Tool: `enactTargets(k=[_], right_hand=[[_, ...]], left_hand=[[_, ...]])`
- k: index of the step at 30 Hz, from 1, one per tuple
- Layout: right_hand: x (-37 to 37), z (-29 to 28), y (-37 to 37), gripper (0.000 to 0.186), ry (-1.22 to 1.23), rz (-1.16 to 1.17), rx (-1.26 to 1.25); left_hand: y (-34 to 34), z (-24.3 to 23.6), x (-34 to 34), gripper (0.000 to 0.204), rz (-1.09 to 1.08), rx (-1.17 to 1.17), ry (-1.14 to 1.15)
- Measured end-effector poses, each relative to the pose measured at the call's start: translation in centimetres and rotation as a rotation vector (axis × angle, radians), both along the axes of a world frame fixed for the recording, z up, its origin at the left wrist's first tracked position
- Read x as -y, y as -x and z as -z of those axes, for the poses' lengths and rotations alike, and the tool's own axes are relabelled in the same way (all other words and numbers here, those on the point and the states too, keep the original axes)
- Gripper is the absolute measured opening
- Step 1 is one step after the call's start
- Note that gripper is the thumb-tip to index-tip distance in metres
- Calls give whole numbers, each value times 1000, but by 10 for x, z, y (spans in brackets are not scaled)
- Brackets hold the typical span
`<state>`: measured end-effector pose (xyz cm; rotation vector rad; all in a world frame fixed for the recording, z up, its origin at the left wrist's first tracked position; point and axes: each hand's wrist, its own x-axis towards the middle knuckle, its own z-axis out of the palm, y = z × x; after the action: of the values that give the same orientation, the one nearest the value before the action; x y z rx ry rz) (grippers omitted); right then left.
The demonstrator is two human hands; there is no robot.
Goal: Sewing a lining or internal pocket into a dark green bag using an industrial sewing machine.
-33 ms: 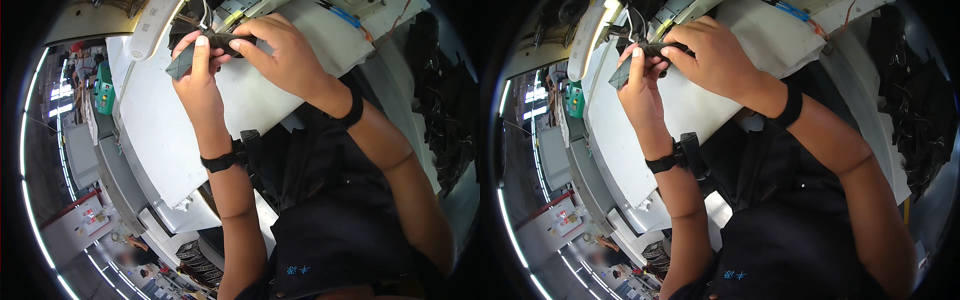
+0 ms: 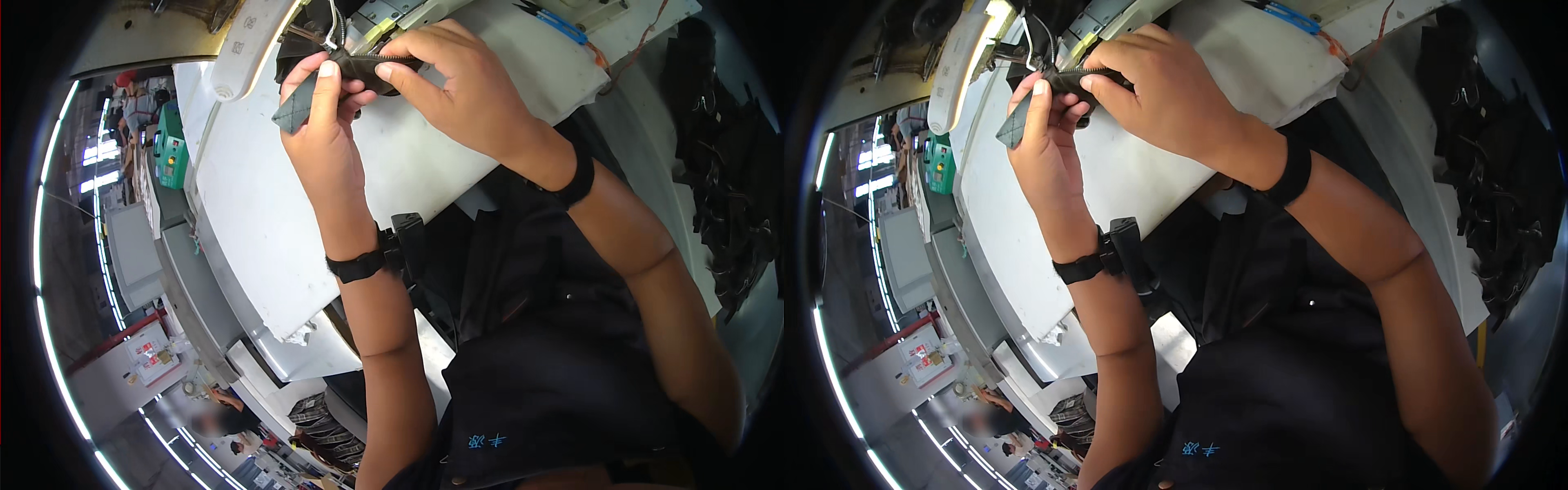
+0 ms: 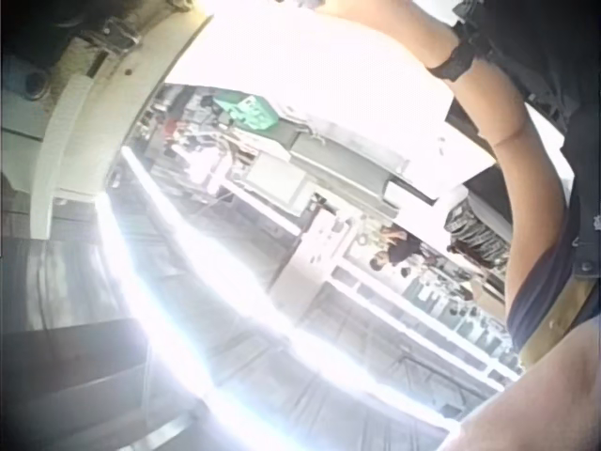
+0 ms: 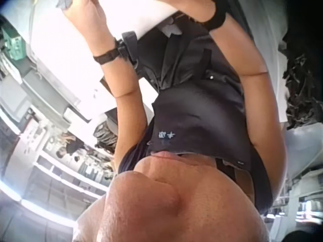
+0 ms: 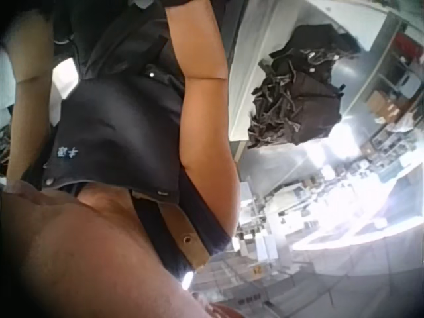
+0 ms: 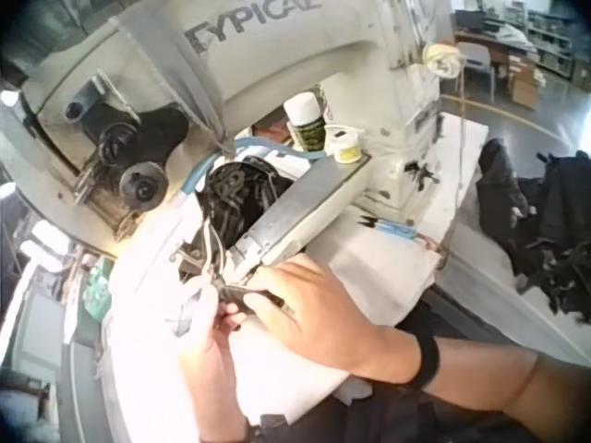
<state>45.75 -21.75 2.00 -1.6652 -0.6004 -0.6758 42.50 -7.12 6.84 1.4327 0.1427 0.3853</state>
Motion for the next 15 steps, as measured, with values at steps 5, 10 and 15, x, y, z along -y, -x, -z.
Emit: enactTargets(k=[5, 10, 15], right_hand=[[4, -9, -2, 12, 217, 123, 40], [-1, -11, -6, 14, 225, 246, 130], [-7, -4, -11, 17, 193, 288, 153]], left_hand=[[1, -4, -2, 22, 33, -37, 68], [-1, -3, -2, 21, 67, -20, 101], [0, 1, 0, 20, 46, -17, 130]])
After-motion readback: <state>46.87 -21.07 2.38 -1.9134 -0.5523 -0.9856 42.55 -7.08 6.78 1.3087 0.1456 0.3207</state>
